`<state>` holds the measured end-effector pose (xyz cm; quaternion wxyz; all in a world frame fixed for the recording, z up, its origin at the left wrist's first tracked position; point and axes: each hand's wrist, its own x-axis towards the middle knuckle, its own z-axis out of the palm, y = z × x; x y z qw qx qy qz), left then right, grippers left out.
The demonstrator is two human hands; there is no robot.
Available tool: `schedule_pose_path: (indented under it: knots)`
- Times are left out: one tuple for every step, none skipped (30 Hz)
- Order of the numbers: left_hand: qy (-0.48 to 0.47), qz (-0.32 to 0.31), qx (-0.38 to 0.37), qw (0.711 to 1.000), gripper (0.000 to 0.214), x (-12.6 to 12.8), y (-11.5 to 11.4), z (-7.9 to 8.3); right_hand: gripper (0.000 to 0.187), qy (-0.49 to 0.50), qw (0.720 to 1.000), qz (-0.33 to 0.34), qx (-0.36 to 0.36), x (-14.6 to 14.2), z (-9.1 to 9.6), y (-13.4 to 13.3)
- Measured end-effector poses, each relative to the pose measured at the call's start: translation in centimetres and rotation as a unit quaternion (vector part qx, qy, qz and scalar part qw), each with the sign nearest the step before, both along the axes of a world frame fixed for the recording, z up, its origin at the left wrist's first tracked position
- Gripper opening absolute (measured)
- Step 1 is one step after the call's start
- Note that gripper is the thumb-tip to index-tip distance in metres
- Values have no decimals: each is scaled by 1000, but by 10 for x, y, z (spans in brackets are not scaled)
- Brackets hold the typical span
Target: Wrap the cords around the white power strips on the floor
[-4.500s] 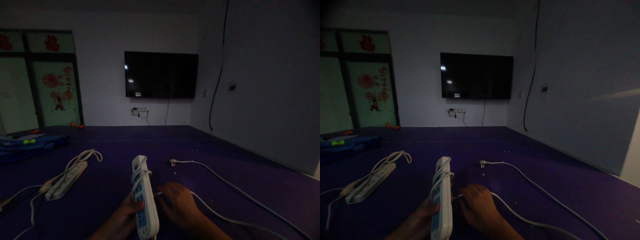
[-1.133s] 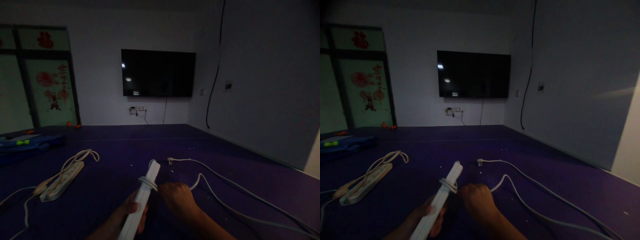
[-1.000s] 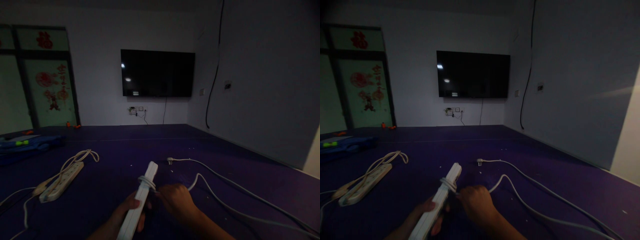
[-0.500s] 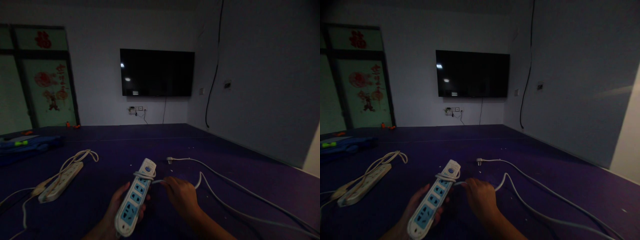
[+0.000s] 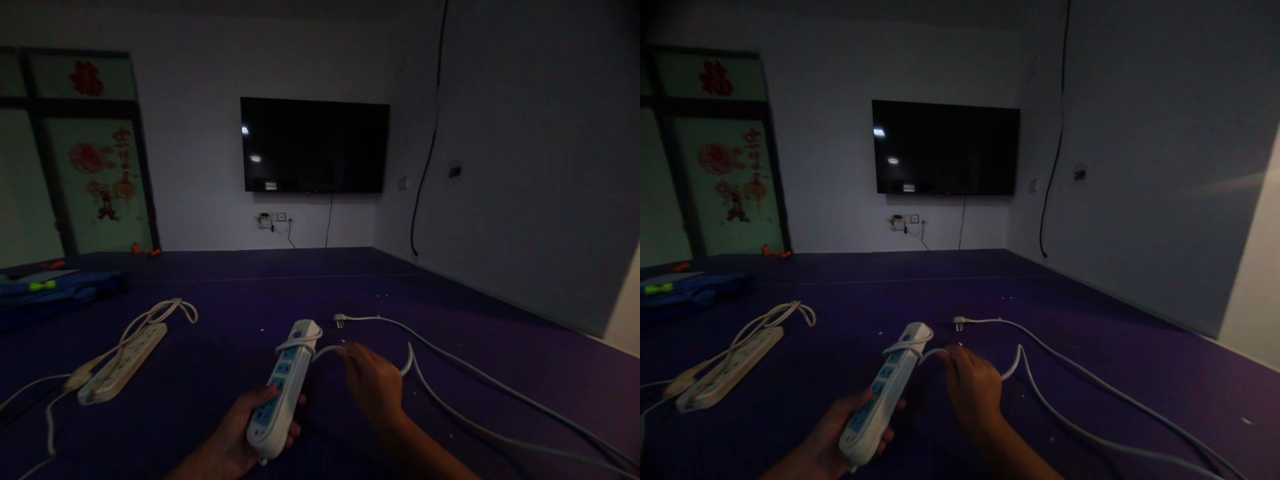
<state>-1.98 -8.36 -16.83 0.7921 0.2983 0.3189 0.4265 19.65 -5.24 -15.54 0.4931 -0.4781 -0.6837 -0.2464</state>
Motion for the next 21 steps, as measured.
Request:
schedule_pose_path:
  knots:
    - [4, 2, 15, 1000, 38, 1, 0, -1, 43, 5, 1000, 1, 13, 0, 0, 0]
    - [8, 3, 31, 999, 39, 1, -1, -1, 43, 10, 1000, 3, 25, 0, 1, -1]
    - [12, 3, 46, 999, 39, 1, -2, -2, 43, 16, 999, 4, 35, 0, 2, -2]
    - [17, 2, 59, 998, 41, 1, -3, -3, 43, 22, 999, 5, 43, 0, 4, -3]
    - [23, 0, 70, 997, 42, 1, -4, -4, 43, 28, 998, 7, 50, 0, 5, -5]
    - [31, -3, 78, 996, 44, 0, -4, -4, 43, 35, 998, 9, 56, 0, 6, -6]
    - [37, -8, 85, 996, 45, -1, -5, -5, 42, 41, 997, 10, 59, 0, 8, -8]
    - [43, -12, 91, 995, 47, -3, -5, -6, 42, 47, 997, 12, 61, 0, 9, -9]
    - [47, -16, 96, 994, 48, -4, -5, -7, 41, 53, 997, 13, 60, 1, 10, -10]
    - [51, -20, 99, 994, 50, -5, -4, -9, 41, 57, 996, 14, 61, 1, 11, -10]
    - [53, -21, 102, 993, 50, -5, -3, -10, 41, 61, 996, 15, 63, 2, 12, -10]
    - [52, -21, 104, 993, 51, -6, -2, -12, 40, 63, 996, 16, 66, 3, 12, -9]
    - [46, -20, 108, 993, 52, -5, -1, -14, 40, 64, 996, 18, 67, 3, 13, -8]
    - [36, -18, 111, 993, 54, -5, 1, -15, 40, 62, 996, 18, 68, 4, 13, -7]
    - [22, -18, 114, 993, 56, -4, 2, -16, 39, 56, 996, 18, 64, 4, 13, -6]
    - [3, -17, 117, 993, 59, -4, 3, -17, 38, 48, 997, 16, 53, 4, 13, -4]
    - [-17, -17, 120, 992, 61, -3, 3, -16, 36, 35, 999, 12, 34, 4, 12, -3]
    - [-35, -18, 123, 992, 62, -3, 4, -15, 33, 19, 1000, 8, 9, 3, 12, -2]
    - [-51, -18, 125, 991, 61, -3, 4, -14, 30, 1, 1000, 3, -22, 2, 11, -1]
    - [-64, -20, 130, 989, 61, -3, 4, -12, 27, -19, 998, -2, -56, 1, 10, -1]
    - [-75, -25, 135, 988, 59, -3, 3, -10, 26, -41, 995, -8, -92, -1, 8, -1]
